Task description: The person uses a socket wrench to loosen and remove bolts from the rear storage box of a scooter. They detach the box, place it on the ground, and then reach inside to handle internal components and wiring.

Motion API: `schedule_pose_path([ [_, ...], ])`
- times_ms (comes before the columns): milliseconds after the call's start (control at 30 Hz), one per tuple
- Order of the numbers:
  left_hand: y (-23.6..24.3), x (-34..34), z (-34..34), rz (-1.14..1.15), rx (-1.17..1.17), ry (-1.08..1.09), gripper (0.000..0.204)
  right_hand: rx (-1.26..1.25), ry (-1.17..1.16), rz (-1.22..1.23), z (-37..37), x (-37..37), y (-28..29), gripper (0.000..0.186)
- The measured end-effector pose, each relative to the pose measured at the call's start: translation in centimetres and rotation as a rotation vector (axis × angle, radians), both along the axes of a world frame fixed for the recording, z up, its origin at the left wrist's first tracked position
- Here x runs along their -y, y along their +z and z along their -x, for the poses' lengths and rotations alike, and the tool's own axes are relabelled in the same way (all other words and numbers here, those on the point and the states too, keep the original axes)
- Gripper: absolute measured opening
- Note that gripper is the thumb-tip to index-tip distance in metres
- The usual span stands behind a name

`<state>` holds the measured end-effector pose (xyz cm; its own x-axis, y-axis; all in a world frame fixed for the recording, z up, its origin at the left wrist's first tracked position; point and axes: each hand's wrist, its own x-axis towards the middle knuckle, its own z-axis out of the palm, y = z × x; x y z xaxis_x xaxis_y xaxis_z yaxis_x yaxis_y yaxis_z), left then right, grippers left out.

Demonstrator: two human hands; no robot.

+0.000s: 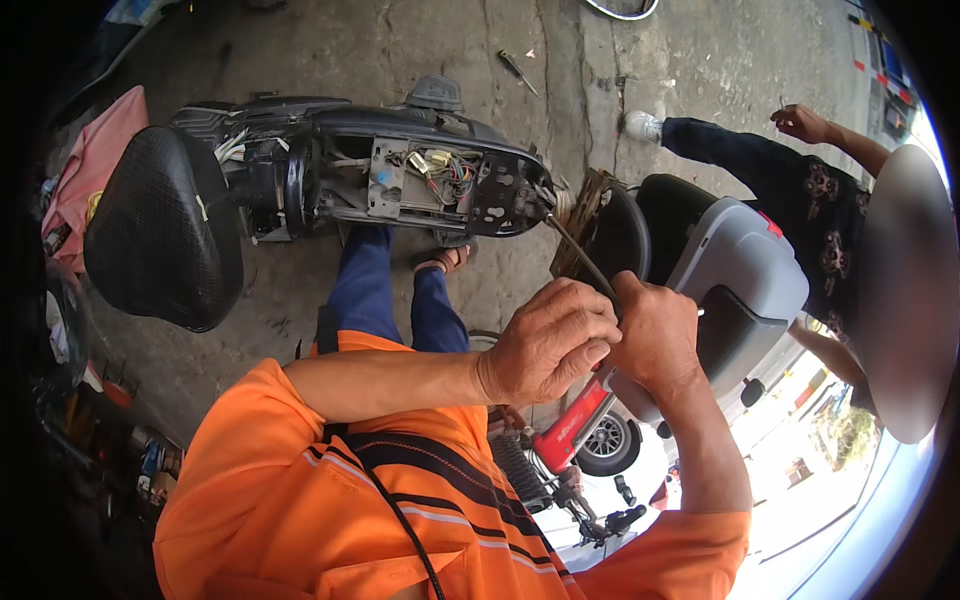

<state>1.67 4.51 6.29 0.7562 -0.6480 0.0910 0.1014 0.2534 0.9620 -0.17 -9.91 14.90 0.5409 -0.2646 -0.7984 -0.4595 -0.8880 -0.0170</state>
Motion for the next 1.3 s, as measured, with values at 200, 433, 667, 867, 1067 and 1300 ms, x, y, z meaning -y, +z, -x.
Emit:
schedule_pose_path([
  [200, 0.0, 8.1, -2.4, -0.084, -0.157, -0.386, 0.041, 0.186, -1.745, -0.446, 3.8, -4.3, -0.7, 0.021],
  [433, -3.5, 9.4, -4.6, 0.095, -0.517, -0.438, 0.044, 0.310, -2.017, -0.713, 3.5, -4.0, -0.7, 0.031],
  [667, -18.1, -1.6, -1.3, -0.485, -1.072, -0.235, 0.025, 0.584, -1.304, -0.067, 3.6, -4.1, 0.7, 0.063],
  [867, -20.2, -2.1, 5.6, -0.407, -1.480, -0.330, 0.027, 0.622, -0.609, 0.177, 4.8, -3.9, 1.5, 0.060],
  [1067, -23.3, -0.6, 11.7, -0.256, -1.644, -0.014, 0.029, 0.473, -0.088, 0.019, 5.1, 1.0, 3.5, 0.056],
  [1300, -25.7, 3.3, 14.3, 0.272, -1.707, 0.284, 0.029, 0.563, 0.356, 0.047, 4.5, 3.6, 2.1, 0.059],
])
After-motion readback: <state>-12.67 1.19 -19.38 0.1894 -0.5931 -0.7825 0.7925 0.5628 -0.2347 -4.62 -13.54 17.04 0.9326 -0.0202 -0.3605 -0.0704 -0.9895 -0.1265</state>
